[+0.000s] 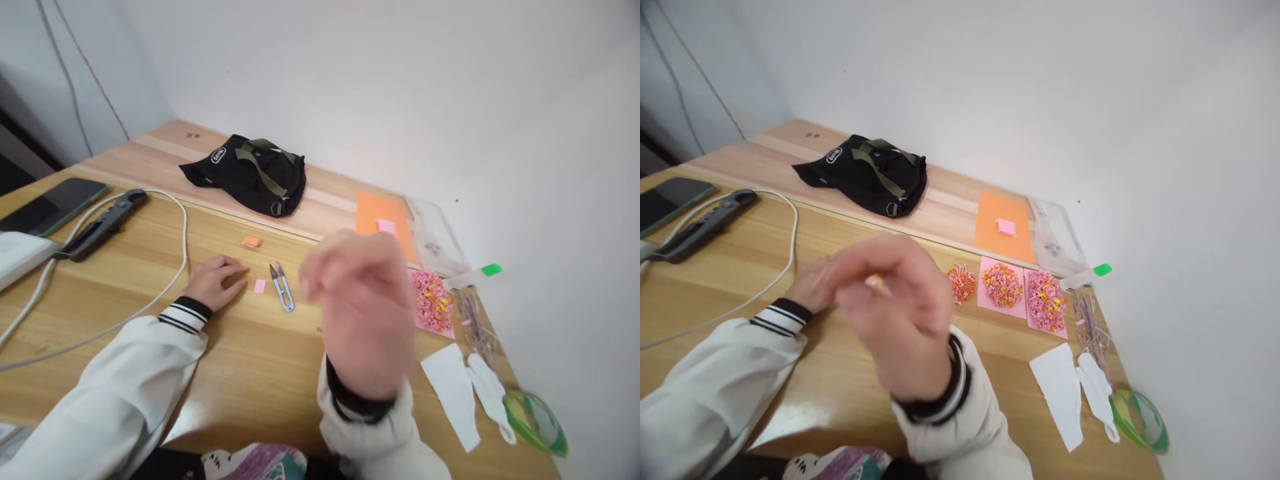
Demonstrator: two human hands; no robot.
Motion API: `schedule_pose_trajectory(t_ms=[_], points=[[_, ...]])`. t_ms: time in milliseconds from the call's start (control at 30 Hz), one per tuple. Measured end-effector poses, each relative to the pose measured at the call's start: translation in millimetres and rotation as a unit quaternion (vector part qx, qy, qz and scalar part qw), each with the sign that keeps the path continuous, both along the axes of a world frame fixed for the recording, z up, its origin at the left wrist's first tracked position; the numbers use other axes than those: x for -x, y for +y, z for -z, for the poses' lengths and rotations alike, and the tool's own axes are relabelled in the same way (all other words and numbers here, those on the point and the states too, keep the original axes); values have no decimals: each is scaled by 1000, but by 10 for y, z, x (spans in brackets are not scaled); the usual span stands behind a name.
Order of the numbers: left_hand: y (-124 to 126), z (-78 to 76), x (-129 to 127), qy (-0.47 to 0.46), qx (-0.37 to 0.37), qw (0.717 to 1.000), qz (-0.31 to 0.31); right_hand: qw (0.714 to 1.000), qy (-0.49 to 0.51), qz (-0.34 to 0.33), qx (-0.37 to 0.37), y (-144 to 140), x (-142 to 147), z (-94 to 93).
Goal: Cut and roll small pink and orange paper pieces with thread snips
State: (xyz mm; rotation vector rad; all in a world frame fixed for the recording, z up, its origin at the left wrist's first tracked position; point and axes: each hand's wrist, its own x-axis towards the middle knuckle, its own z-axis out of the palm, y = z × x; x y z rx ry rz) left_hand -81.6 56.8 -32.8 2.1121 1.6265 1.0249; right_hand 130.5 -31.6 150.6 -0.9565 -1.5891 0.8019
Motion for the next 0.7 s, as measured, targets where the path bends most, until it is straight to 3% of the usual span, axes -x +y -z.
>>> schedule_pose_trajectory(t_ms=[33,100,200,267,333,467,533,700], points=[[0,13,3,13,-4,1000,21,999,-26,31,3,120,75,169],[0,40,8,44,-9,996,75,980,-189,42,48,328,197,562],[-8,74,-11,53,-15,993,107,883,-447,92,109,489,285,1099],[-23,79,-44,53,-14,992,117,839,-513,127,127,493,311,1308],[-42,67,-82,59,-5,992,116,820,-536,151,129,455,333,1391],[-65,29,-132,59,7,994,95,806,-547,168,153,396,336,1417],[-68,20,-142,58,3,994,93,812,-535,173,158,395,306,1466],[-67,23,-155,57,-5,994,92,884,-405,187,142,419,230,1652]])
